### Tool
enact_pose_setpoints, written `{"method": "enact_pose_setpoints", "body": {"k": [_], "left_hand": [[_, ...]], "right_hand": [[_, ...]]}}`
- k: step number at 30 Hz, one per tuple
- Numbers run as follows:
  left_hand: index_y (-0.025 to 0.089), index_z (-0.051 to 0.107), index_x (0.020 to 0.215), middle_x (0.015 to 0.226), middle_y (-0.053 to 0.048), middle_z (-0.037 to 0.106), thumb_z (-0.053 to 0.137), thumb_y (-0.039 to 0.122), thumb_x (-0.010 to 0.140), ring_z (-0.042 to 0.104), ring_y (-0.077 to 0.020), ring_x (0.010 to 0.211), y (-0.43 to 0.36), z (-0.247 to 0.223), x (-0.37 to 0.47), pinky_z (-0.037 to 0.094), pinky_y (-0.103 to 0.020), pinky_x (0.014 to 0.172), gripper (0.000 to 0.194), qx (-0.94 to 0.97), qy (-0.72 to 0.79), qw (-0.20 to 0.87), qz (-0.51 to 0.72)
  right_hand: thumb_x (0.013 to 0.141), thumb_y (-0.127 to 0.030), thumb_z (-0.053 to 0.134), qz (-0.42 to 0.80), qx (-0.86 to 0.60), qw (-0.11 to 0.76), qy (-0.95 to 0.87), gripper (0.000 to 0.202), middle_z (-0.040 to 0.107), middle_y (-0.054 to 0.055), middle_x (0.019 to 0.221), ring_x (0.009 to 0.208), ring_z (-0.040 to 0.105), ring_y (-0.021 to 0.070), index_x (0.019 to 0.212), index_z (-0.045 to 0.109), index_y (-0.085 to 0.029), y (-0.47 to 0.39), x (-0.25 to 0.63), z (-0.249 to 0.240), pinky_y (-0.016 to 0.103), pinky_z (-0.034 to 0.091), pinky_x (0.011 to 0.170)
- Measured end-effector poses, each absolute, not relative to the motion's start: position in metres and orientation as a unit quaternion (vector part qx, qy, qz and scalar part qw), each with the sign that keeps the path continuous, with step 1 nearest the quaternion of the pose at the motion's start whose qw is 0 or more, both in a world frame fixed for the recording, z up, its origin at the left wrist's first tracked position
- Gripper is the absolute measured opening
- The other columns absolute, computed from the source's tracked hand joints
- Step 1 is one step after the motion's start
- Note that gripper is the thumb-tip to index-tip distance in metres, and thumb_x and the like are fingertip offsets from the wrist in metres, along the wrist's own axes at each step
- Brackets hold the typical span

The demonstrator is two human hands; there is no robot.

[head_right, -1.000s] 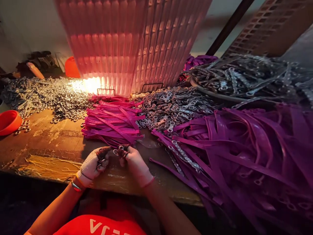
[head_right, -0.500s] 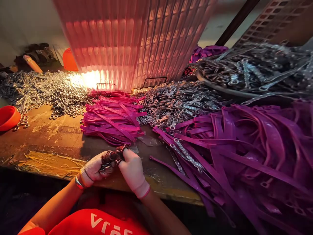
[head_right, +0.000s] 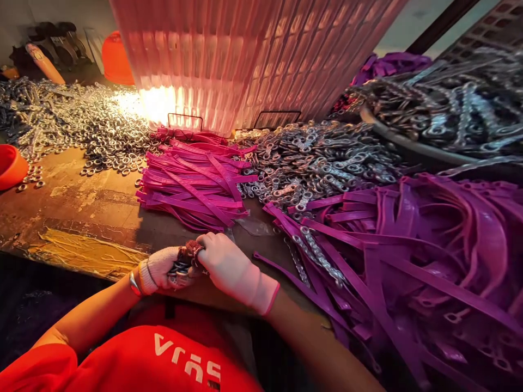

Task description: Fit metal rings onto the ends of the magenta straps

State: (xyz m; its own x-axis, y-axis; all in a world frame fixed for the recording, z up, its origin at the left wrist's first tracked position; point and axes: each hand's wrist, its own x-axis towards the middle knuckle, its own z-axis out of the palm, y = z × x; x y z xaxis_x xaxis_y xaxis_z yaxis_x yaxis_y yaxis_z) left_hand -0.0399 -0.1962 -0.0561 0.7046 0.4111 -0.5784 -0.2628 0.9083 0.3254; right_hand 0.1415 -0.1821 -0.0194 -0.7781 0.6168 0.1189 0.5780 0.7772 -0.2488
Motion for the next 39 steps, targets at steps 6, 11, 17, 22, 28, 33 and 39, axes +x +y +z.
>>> {"method": "enact_pose_setpoints", "body": {"k": [6,11,17,22,28,33,39], "left_hand": [[0.013,0.061,0.079,0.058,0.001,0.051,0.064,0.034,0.081,0.039,-0.005,0.036,-0.2,-0.037,-0.046,0.018,-0.015,0.03,0.022,0.174,0.379,0.882,0.219],[0.014,0.064,0.106,0.081,-0.005,0.065,0.071,0.036,0.082,0.055,-0.0078,0.047,-0.197,-0.035,-0.061,0.022,-0.013,0.032,0.033,0.164,0.367,0.865,0.3],[0.01,0.064,0.101,0.073,-0.01,0.065,0.049,0.044,0.093,0.06,-0.0161,0.05,-0.188,-0.046,-0.075,0.026,-0.015,0.03,0.039,0.028,0.34,0.891,0.301],[0.011,0.065,0.105,0.073,-0.007,0.064,0.059,0.026,0.083,0.06,-0.0142,0.05,-0.19,-0.042,-0.071,0.026,-0.015,0.031,0.028,0.065,0.361,0.877,0.31],[0.01,0.065,0.088,0.064,-0.001,0.058,0.064,0.053,0.083,0.049,-0.0076,0.041,-0.195,-0.039,-0.059,0.024,-0.016,0.03,0.043,0.188,0.4,0.848,0.291],[0.013,0.059,0.08,0.06,0.002,0.054,0.066,0.054,0.082,0.043,-0.0053,0.04,-0.198,-0.033,-0.058,0.028,-0.016,0.032,0.041,0.37,0.422,0.775,0.29],[0.016,0.054,0.078,0.056,0.005,0.049,0.066,0.053,0.081,0.038,-0.0045,0.037,-0.198,-0.024,-0.055,0.025,-0.016,0.031,0.039,0.349,0.394,0.795,0.302]], "right_hand": [[0.079,-0.022,0.057,0.175,-0.377,0.071,-0.907,0.009,0.065,0.008,0.076,0.069,0.054,0.0191,0.072,0.063,-0.019,-0.177,0.157,-0.004,0.031,0.037,0.064],[0.093,-0.042,0.044,0.427,-0.456,0.15,-0.766,0.039,0.063,0.0,0.066,0.062,0.052,0.0142,0.066,0.061,-0.019,-0.175,0.159,-0.008,0.024,0.034,0.055],[0.086,-0.037,0.051,0.386,-0.49,0.221,-0.75,0.031,0.063,0.002,0.068,0.064,0.049,0.0149,0.062,0.059,-0.02,-0.179,0.142,-0.018,0.026,0.036,0.059],[0.086,-0.038,0.049,0.371,-0.501,0.185,-0.76,0.035,0.053,-0.001,0.058,0.059,0.042,0.0126,0.057,0.053,-0.019,-0.18,0.135,-0.012,0.026,0.027,0.054],[0.088,-0.042,0.048,0.354,-0.504,0.095,-0.782,0.039,0.05,-0.002,0.055,0.056,0.039,0.0111,0.059,0.058,-0.018,-0.177,0.129,0.0,0.026,0.021,0.053],[0.08,-0.022,0.051,0.256,-0.486,0.054,-0.834,0.021,0.06,0.001,0.063,0.059,0.043,0.0119,0.06,0.057,-0.018,-0.172,0.126,0.004,0.027,0.023,0.056],[0.075,-0.017,0.053,0.171,-0.37,0.059,-0.911,0.014,0.061,0.004,0.067,0.061,0.046,0.0133,0.063,0.057,-0.018,-0.169,0.137,0.002,0.028,0.027,0.06]]}}
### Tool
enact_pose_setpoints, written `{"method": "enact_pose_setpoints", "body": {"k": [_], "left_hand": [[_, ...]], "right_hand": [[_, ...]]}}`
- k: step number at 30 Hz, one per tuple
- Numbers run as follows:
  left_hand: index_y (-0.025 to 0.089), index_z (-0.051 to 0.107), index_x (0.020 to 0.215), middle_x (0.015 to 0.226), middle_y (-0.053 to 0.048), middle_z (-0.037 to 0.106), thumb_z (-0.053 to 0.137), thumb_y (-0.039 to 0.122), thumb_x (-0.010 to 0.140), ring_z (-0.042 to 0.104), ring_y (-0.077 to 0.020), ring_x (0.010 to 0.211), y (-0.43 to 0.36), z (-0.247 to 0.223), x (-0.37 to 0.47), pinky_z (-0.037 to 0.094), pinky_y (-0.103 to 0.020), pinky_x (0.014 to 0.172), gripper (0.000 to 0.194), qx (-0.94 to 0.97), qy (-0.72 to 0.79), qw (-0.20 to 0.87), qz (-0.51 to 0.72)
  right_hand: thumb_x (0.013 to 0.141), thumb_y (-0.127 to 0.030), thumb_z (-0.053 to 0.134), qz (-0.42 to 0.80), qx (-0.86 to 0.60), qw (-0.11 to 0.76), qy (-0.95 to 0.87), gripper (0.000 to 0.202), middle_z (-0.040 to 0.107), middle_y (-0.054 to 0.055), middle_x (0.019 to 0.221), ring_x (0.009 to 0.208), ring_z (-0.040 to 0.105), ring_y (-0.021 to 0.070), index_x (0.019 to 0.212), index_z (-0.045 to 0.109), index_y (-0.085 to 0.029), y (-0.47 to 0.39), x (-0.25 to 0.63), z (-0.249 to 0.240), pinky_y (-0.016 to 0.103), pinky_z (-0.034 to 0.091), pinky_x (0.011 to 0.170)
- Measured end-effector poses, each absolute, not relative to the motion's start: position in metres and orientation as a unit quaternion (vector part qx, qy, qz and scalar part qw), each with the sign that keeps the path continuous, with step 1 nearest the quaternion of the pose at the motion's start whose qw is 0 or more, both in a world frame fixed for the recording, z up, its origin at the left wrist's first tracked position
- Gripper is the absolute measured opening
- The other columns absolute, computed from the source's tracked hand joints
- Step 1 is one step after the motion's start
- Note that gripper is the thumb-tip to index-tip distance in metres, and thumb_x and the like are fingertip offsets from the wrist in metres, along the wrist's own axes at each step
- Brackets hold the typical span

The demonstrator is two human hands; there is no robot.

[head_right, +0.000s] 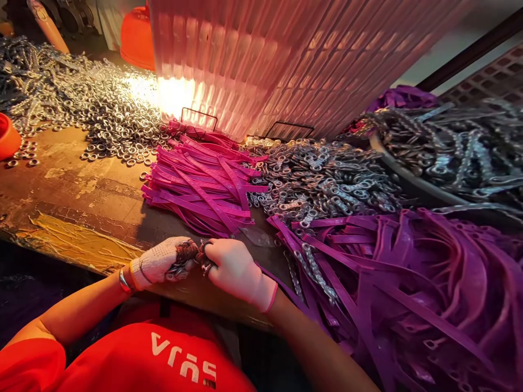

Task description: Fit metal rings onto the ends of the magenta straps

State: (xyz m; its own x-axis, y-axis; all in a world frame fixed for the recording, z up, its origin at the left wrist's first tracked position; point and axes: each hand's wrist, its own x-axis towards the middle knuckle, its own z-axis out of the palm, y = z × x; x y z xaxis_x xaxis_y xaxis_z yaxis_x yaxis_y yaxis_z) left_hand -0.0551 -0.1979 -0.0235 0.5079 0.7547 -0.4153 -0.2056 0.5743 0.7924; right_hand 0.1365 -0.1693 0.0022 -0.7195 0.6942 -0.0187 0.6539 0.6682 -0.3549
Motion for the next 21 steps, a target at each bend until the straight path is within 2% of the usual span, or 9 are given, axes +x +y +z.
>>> {"method": "enact_pose_setpoints", "body": {"k": [4,8,11,13,16,18,21], "left_hand": [[0.017,0.052,0.078,0.059,0.005,0.05,0.068,0.048,0.077,0.041,-0.0051,0.038,-0.195,-0.031,-0.05,0.024,-0.015,0.03,0.035,0.245,0.39,0.82,0.34],[0.016,0.056,0.082,0.057,0.005,0.051,0.067,0.051,0.082,0.038,-0.0043,0.037,-0.191,-0.036,-0.059,0.025,-0.015,0.031,0.037,0.287,0.405,0.768,0.405],[0.016,0.059,0.091,0.058,0.005,0.052,0.076,0.048,0.076,0.037,-0.0034,0.036,-0.19,-0.033,-0.074,0.024,-0.014,0.031,0.039,0.281,0.421,0.735,0.451],[0.015,0.061,0.097,0.062,0.003,0.055,0.076,0.052,0.074,0.044,-0.0057,0.039,-0.189,-0.031,-0.084,0.027,-0.014,0.031,0.046,0.211,0.408,0.758,0.463],[0.011,0.065,0.1,0.07,-0.005,0.061,0.059,0.062,0.084,0.057,-0.0129,0.047,-0.187,-0.032,-0.096,0.034,-0.017,0.031,0.054,0.089,0.362,0.812,0.45],[0.009,0.066,0.096,0.07,-0.007,0.062,0.049,0.056,0.092,0.058,-0.0138,0.048,-0.184,-0.034,-0.1,0.035,-0.018,0.031,0.05,0.023,0.334,0.832,0.443],[0.01,0.066,0.092,0.067,-0.005,0.06,0.049,0.032,0.095,0.055,-0.0107,0.047,-0.183,-0.037,-0.1,0.032,-0.014,0.031,0.027,-0.05,0.318,0.832,0.451]], "right_hand": [[0.078,-0.026,0.056,0.109,-0.391,0.086,-0.91,0.015,0.065,0.008,0.07,0.062,0.049,0.0154,0.068,0.062,-0.016,-0.178,0.134,-0.009,0.03,0.027,0.06],[0.09,-0.029,0.048,0.21,-0.504,0.143,-0.825,0.026,0.066,0.003,0.066,0.059,0.051,0.0144,0.075,0.065,-0.017,-0.168,0.128,-0.015,0.026,0.033,0.058],[0.093,-0.036,0.047,0.174,-0.549,0.219,-0.787,0.03,0.07,0.008,0.084,0.076,0.059,0.0195,0.092,0.069,-0.015,-0.139,0.122,-0.007,0.029,0.042,0.07],[0.092,-0.034,0.049,0.14,-0.552,0.2,-0.798,0.029,0.071,0.013,0.102,0.091,0.061,0.0236,0.092,0.07,-0.014,-0.118,0.115,-0.001,0.033,0.043,0.081],[0.088,-0.03,0.053,0.098,-0.559,0.086,-0.819,0.023,0.069,0.016,0.112,0.097,0.061,0.0274,0.083,0.071,-0.015,-0.097,0.1,0.001,0.036,0.043,0.083],[0.087,-0.03,0.055,0.069,-0.571,0.042,-0.817,0.022,0.069,0.016,0.11,0.094,0.061,0.0282,0.08,0.071,-0.016,-0.091,0.092,0.0,0.038,0.043,0.08],[0.085,-0.029,0.056,0.049,-0.567,0.088,-0.817,0.02,0.068,0.017,0.105,0.093,0.059,0.0282,0.076,0.068,-0.016,-0.092,0.088,-0.001,0.039,0.044,0.08]]}}
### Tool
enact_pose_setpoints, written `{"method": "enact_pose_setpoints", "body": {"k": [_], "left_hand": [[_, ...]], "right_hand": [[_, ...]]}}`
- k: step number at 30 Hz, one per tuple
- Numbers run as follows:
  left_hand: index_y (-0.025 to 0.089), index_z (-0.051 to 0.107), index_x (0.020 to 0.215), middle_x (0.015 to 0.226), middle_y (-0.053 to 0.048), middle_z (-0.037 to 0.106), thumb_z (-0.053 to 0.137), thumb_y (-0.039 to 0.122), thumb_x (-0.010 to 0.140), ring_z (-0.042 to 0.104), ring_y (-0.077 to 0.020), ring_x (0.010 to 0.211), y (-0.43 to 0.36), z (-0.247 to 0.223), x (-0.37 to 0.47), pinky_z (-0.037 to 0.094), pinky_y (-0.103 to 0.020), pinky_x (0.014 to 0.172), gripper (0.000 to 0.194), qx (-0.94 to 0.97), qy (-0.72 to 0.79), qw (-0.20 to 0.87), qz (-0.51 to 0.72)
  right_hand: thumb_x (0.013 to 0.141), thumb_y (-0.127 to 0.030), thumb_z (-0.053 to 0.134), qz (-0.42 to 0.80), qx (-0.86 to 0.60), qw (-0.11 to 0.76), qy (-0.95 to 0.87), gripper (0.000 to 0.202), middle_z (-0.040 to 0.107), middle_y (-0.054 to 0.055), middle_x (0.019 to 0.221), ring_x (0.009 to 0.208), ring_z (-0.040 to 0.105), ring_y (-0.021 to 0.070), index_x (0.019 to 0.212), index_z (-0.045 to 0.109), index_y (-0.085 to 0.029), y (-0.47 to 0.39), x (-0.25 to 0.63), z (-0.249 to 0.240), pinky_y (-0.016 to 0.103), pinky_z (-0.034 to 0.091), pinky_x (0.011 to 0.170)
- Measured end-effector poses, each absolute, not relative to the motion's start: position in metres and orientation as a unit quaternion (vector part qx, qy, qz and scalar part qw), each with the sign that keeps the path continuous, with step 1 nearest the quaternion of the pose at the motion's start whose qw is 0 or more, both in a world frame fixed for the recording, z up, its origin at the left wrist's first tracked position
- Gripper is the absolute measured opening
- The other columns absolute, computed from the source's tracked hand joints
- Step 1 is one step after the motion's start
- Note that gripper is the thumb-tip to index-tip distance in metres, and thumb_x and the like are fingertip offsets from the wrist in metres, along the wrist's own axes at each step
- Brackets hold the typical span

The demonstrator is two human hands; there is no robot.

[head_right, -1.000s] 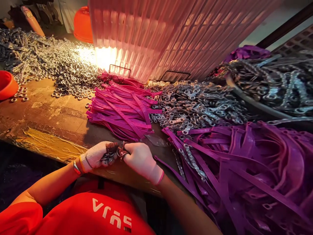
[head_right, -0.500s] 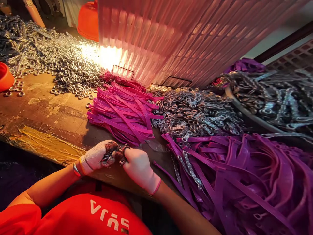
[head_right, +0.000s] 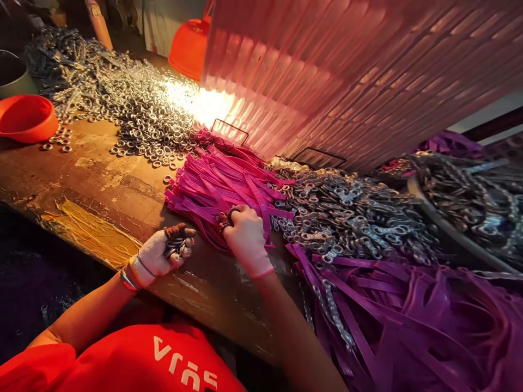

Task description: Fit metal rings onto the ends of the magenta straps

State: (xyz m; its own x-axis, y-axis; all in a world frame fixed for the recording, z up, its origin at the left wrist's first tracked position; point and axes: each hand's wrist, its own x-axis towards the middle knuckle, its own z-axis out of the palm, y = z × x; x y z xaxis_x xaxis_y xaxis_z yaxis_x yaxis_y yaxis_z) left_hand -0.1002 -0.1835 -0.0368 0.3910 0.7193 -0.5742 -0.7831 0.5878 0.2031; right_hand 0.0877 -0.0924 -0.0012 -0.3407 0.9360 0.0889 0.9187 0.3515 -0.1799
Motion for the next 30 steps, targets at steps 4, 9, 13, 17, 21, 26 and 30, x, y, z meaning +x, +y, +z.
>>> {"method": "enact_pose_setpoints", "body": {"k": [4,9,13,17,21,26,30], "left_hand": [[0.011,0.066,0.098,0.073,-0.005,0.063,0.049,0.008,0.088,0.055,-0.0077,0.049,-0.188,-0.036,-0.098,0.03,-0.009,0.032,0.02,-0.054,0.323,0.811,0.485],[0.01,0.065,0.112,0.09,-0.01,0.067,0.049,0.005,0.085,0.051,-0.0047,0.049,-0.194,-0.036,-0.104,0.028,-0.009,0.033,0.032,0.015,0.294,0.831,0.472],[0.013,0.065,0.101,0.088,-0.009,0.068,0.052,0.008,0.085,0.047,-0.0041,0.044,-0.193,-0.036,-0.111,0.023,-0.01,0.031,0.021,-0.006,0.325,0.813,0.483],[0.014,0.065,0.095,0.079,-0.004,0.067,0.063,0.017,0.082,0.045,-0.0036,0.04,-0.196,-0.032,-0.11,0.02,-0.011,0.03,0.014,0.034,0.389,0.785,0.481],[0.014,0.068,0.095,0.062,0.002,0.059,0.071,0.041,0.079,0.039,-0.0039,0.035,-0.207,-0.031,-0.096,0.019,-0.015,0.03,0.031,0.182,0.438,0.744,0.472],[0.015,0.058,0.073,0.052,0.006,0.044,0.065,0.049,0.084,0.032,-0.004,0.034,-0.219,-0.031,-0.081,0.02,-0.02,0.033,0.037,0.292,0.418,0.743,0.434],[0.016,0.05,0.067,0.052,0.006,0.04,0.063,0.052,0.085,0.029,-0.0042,0.037,-0.222,-0.023,-0.08,0.02,-0.021,0.036,0.042,0.334,0.445,0.739,0.38]], "right_hand": [[0.088,-0.028,0.053,0.126,-0.47,0.201,-0.85,0.019,0.065,0.012,0.093,0.086,0.059,0.0231,0.072,0.06,-0.02,-0.12,0.093,0.006,0.035,0.046,0.078],[0.089,-0.023,0.052,0.243,-0.395,0.15,-0.873,0.017,0.063,0.008,0.091,0.077,0.059,0.0173,0.073,0.058,-0.02,-0.186,0.097,-0.002,0.029,0.047,0.069],[0.089,-0.021,0.05,0.299,-0.405,0.142,-0.852,0.017,0.063,0.01,0.093,0.08,0.06,0.0181,0.076,0.06,-0.018,-0.23,0.098,-0.021,0.03,0.05,0.072],[0.086,-0.014,0.049,0.399,-0.385,0.171,-0.814,0.02,0.069,0.01,0.105,0.091,0.065,0.0191,0.093,0.067,-0.019,-0.24,0.101,-0.017,0.03,0.053,0.08],[0.085,-0.013,0.047,0.363,-0.435,0.231,-0.791,0.036,0.072,0.009,0.112,0.104,0.066,0.0214,0.115,0.065,-0.02,-0.215,0.106,0.0,0.035,0.051,0.092],[0.078,-0.007,0.045,0.269,-0.472,0.178,-0.82,0.04,0.072,0.01,0.111,0.105,0.065,0.0223,0.111,0.066,-0.018,-0.191,0.099,0.006,0.032,0.048,0.091],[0.079,-0.011,0.05,0.169,-0.49,0.047,-0.854,0.025,0.072,0.011,0.093,0.086,0.065,0.0228,0.095,0.069,-0.016,-0.195,0.092,0.014,0.029,0.043,0.075]]}}
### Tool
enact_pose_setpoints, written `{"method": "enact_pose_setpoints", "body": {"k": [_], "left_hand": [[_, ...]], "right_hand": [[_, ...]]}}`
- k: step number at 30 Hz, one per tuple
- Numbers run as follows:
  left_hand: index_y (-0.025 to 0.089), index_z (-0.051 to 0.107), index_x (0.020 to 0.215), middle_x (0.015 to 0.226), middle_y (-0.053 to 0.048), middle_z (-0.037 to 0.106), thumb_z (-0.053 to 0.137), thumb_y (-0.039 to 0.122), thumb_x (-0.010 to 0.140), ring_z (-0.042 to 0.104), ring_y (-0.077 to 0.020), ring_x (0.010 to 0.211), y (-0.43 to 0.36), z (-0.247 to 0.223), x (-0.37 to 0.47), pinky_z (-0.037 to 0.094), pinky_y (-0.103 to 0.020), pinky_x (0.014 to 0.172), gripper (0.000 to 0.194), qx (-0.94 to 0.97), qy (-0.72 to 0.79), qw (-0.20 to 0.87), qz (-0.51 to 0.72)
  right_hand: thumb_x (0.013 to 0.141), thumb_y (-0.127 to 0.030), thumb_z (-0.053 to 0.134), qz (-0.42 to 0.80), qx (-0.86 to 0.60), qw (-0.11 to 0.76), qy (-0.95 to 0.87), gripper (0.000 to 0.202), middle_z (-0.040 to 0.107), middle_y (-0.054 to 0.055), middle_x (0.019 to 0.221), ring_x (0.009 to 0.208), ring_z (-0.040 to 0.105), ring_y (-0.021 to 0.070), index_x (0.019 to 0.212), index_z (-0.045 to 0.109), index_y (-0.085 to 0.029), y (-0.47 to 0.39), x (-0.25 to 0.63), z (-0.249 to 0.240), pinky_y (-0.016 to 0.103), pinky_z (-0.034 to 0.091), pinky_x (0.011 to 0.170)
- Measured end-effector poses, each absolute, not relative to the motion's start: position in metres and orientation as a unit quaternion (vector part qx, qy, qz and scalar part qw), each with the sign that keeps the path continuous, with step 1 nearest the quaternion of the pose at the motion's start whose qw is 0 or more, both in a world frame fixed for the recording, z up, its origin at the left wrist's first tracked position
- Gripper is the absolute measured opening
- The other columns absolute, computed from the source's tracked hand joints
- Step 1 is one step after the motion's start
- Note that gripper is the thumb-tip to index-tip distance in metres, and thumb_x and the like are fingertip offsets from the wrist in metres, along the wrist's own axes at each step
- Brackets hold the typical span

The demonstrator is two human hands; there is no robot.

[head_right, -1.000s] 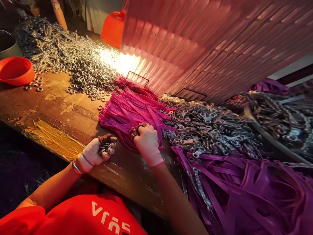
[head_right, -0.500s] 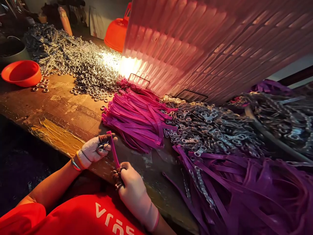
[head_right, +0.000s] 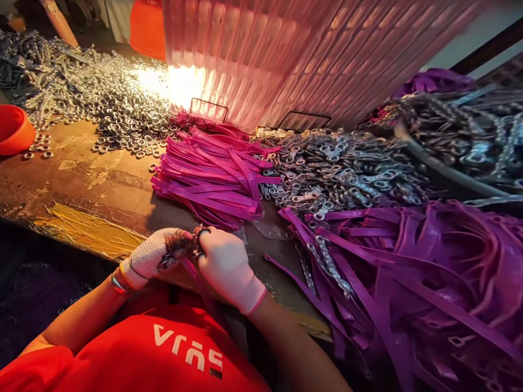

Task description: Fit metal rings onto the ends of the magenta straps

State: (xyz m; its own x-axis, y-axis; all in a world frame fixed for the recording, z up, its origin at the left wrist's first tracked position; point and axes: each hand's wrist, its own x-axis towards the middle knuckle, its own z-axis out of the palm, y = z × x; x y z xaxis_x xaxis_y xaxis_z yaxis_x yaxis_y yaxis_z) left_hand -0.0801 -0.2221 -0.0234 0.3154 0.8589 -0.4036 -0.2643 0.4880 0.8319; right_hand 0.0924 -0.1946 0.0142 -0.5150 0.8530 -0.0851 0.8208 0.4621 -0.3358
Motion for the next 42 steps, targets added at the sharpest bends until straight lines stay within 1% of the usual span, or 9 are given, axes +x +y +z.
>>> {"method": "enact_pose_setpoints", "body": {"k": [6,10,12,17,27,32,36,39,42], "left_hand": [[0.014,0.057,0.069,0.061,0.002,0.05,0.064,0.051,0.084,0.041,-0.0075,0.052,-0.217,-0.018,-0.082,0.028,-0.019,0.047,0.041,0.521,0.486,0.64,0.289],[0.015,0.057,0.07,0.058,0.002,0.049,0.058,0.057,0.087,0.039,-0.0076,0.049,-0.215,-0.024,-0.079,0.027,-0.02,0.045,0.045,0.496,0.488,0.658,0.287],[0.016,0.057,0.073,0.054,0.004,0.046,0.055,0.059,0.087,0.037,-0.0072,0.042,-0.216,-0.028,-0.079,0.026,-0.02,0.04,0.045,0.443,0.492,0.693,0.285],[0.014,0.058,0.069,0.055,0.002,0.049,0.059,0.057,0.085,0.042,-0.0066,0.043,-0.218,-0.034,-0.079,0.028,-0.019,0.042,0.046,0.466,0.504,0.669,0.285],[0.015,0.055,0.063,0.052,0.002,0.046,0.059,0.051,0.086,0.039,-0.0075,0.043,-0.217,-0.032,-0.079,0.025,-0.02,0.042,0.042,0.485,0.493,0.676,0.253],[0.014,0.063,0.063,0.052,-0.001,0.051,0.062,0.045,0.083,0.04,-0.0093,0.043,-0.195,0.006,-0.112,0.026,-0.021,0.041,0.036,0.533,0.439,0.715,0.11],[0.017,0.074,0.075,0.065,-0.004,0.063,0.065,0.022,0.075,0.052,-0.0149,0.057,-0.17,0.03,-0.146,0.037,-0.023,0.054,0.011,0.671,0.539,0.503,0.081],[0.019,0.075,0.087,0.074,-0.007,0.065,0.062,0.01,0.07,0.054,-0.0198,0.066,-0.155,0.02,-0.146,0.04,-0.03,0.068,0.024,0.74,0.618,0.244,0.105],[0.018,0.072,0.079,0.067,-0.006,0.058,0.059,0.007,0.07,0.049,-0.0189,0.06,-0.14,-0.007,-0.13,0.039,-0.032,0.069,0.019,0.776,0.582,0.218,0.109]], "right_hand": [[0.079,-0.013,0.05,0.117,-0.474,0.015,-0.872,0.02,0.071,0.011,0.085,0.075,0.062,0.0208,0.087,0.068,-0.016,-0.197,0.094,0.006,0.029,0.036,0.065],[0.079,-0.007,0.045,0.134,-0.487,0.067,-0.861,0.043,0.073,0.013,0.105,0.093,0.065,0.0224,0.117,0.064,-0.012,-0.195,0.097,-0.005,0.028,0.043,0.077],[0.082,-0.011,0.047,0.165,-0.467,0.025,-0.868,0.048,0.072,0.014,0.111,0.096,0.066,0.0228,0.128,0.058,-0.01,-0.192,0.099,-0.004,0.029,0.044,0.079],[0.084,-0.011,0.047,0.173,-0.455,-0.116,-0.866,0.026,0.074,0.011,0.089,0.081,0.067,0.0216,0.1,0.068,-0.015,-0.183,0.104,0.004,0.028,0.04,0.066],[0.088,-0.02,0.048,0.111,-0.382,-0.095,-0.912,0.019,0.071,0.012,0.071,0.062,0.062,0.0201,0.083,0.066,-0.014,-0.196,0.105,-0.008,0.034,0.02,0.055],[0.08,-0.012,0.051,0.101,-0.396,-0.062,-0.911,0.015,0.069,0.007,0.066,0.058,0.059,0.0167,0.081,0.065,-0.017,-0.199,0.131,-0.011,0.033,0.019,0.056],[0.082,-0.012,0.049,0.074,-0.46,-0.061,-0.883,0.017,0.071,0.007,0.07,0.061,0.061,0.0175,0.082,0.066,-0.017,-0.2,0.156,-0.021,0.032,0.022,0.057],[0.085,-0.017,0.052,0.068,-0.491,-0.087,-0.864,0.016,0.073,0.011,0.079,0.071,0.065,0.0208,0.09,0.067,-0.015,-0.195,0.157,-0.033,0.031,0.028,0.06],[0.086,-0.021,0.055,0.065,-0.506,-0.089,-0.856,0.017,0.073,0.013,0.09,0.083,0.067,0.0237,0.095,0.068,-0.014,-0.18,0.146,-0.045,0.031,0.034,0.067]]}}
